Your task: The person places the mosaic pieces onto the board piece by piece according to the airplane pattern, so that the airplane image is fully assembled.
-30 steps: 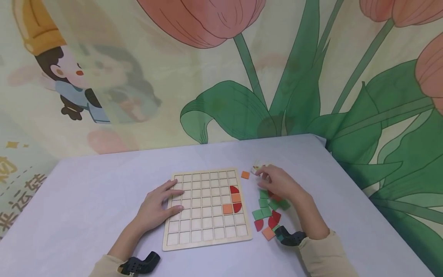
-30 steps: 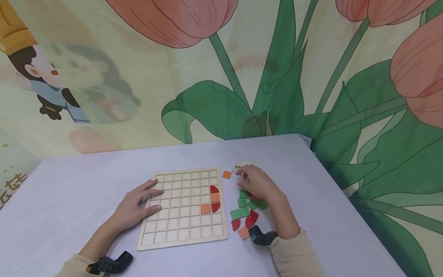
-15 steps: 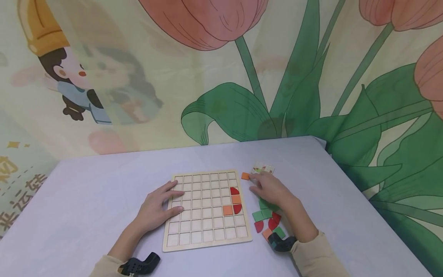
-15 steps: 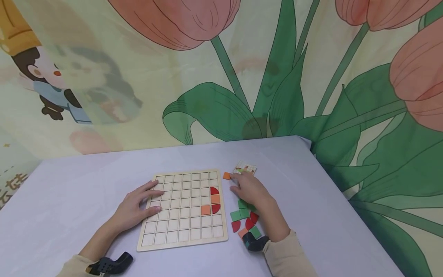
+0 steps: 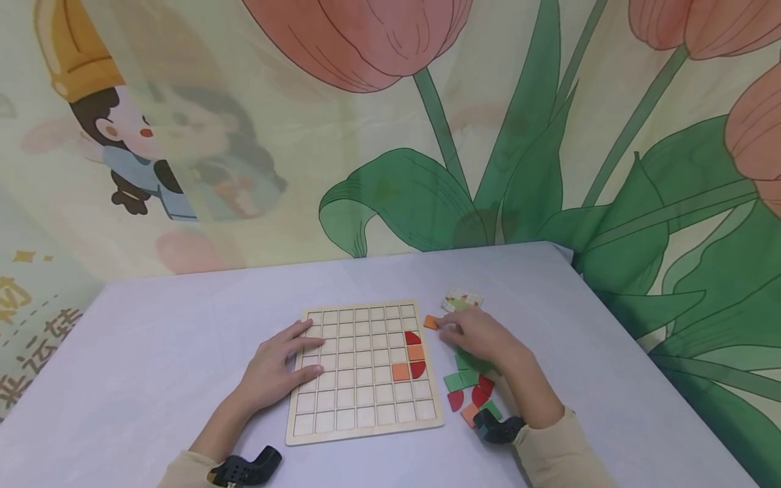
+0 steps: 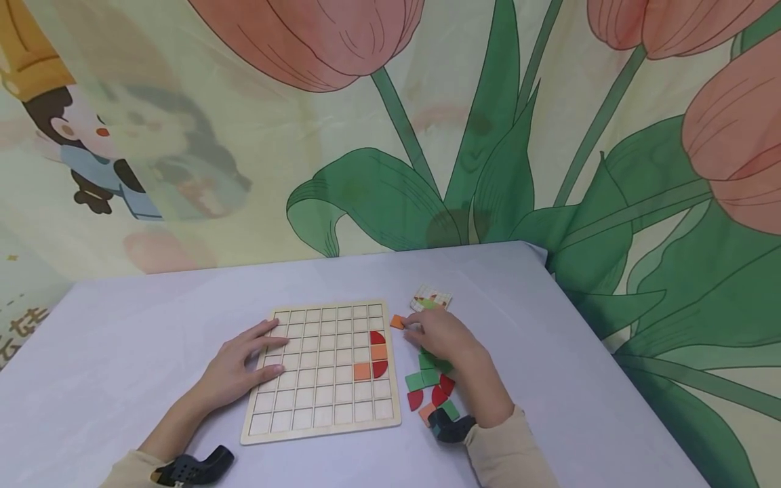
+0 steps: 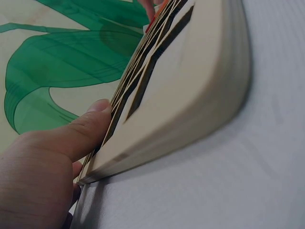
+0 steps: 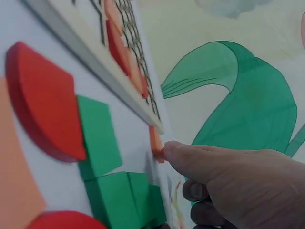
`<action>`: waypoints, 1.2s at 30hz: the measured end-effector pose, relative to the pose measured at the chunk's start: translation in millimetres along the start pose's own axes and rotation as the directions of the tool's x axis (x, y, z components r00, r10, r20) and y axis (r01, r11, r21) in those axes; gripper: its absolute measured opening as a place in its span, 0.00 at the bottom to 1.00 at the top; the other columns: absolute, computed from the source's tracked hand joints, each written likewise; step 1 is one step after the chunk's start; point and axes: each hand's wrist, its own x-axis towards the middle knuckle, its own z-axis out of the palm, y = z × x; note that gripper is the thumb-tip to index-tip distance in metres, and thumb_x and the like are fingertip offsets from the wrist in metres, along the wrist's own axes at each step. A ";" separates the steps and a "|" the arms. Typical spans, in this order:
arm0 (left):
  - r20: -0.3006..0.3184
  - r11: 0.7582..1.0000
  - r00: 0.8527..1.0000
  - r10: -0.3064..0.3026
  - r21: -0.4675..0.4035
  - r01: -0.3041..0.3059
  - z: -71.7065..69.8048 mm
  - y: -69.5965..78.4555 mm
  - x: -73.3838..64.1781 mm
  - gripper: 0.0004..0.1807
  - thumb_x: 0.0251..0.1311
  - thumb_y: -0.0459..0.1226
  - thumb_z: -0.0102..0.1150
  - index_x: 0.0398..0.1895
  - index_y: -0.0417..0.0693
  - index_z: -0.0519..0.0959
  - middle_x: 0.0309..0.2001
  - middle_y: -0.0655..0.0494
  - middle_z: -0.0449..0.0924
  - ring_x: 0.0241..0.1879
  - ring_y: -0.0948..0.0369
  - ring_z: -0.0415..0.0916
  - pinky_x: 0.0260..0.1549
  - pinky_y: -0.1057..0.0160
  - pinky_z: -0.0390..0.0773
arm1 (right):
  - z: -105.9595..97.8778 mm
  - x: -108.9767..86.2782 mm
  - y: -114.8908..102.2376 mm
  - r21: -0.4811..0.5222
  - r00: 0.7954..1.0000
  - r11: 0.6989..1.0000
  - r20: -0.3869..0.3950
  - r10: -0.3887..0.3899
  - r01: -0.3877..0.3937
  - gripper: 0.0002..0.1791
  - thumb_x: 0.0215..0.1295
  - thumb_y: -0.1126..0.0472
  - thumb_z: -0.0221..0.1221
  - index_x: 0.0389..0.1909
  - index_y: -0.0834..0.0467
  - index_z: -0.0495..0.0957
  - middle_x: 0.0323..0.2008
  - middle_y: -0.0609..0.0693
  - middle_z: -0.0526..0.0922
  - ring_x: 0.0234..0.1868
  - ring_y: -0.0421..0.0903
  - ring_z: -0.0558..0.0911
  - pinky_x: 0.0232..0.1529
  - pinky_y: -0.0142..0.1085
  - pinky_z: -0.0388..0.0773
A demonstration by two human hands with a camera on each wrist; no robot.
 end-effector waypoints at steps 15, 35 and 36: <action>-0.009 1.000 1.000 0.001 -0.010 -0.001 0.5 -0.1 -1.2 0.26 0.51 0.54 0.65 0.53 0.57 0.80 0.68 0.49 0.65 0.70 0.45 0.56 0.61 0.35 0.56 | 14.2 3.4 -6.0 -0.162 0.982 0.985 -0.166 -0.093 0.066 0.20 0.56 0.53 0.67 0.51 0.52 0.80 0.54 0.53 0.77 0.58 0.50 0.76 0.54 0.45 0.78; 0.001 1.000 1.000 -0.025 0.018 0.025 0.9 0.7 -0.8 0.26 0.52 0.56 0.63 0.54 0.57 0.79 0.69 0.50 0.64 0.70 0.45 0.56 0.63 0.35 0.56 | 10.3 2.3 -9.5 0.025 0.989 0.995 -0.117 -0.095 0.099 0.07 0.57 0.63 0.66 0.34 0.49 0.79 0.32 0.42 0.80 0.35 0.40 0.75 0.39 0.32 0.79; -0.001 1.000 1.000 -0.022 0.017 0.022 0.8 0.9 -1.1 0.26 0.52 0.56 0.63 0.53 0.57 0.79 0.69 0.49 0.64 0.70 0.45 0.56 0.62 0.35 0.56 | 10.2 2.3 -9.5 0.019 0.988 0.994 -0.114 -0.105 0.108 0.06 0.58 0.63 0.65 0.32 0.48 0.79 0.31 0.41 0.80 0.34 0.40 0.74 0.38 0.32 0.79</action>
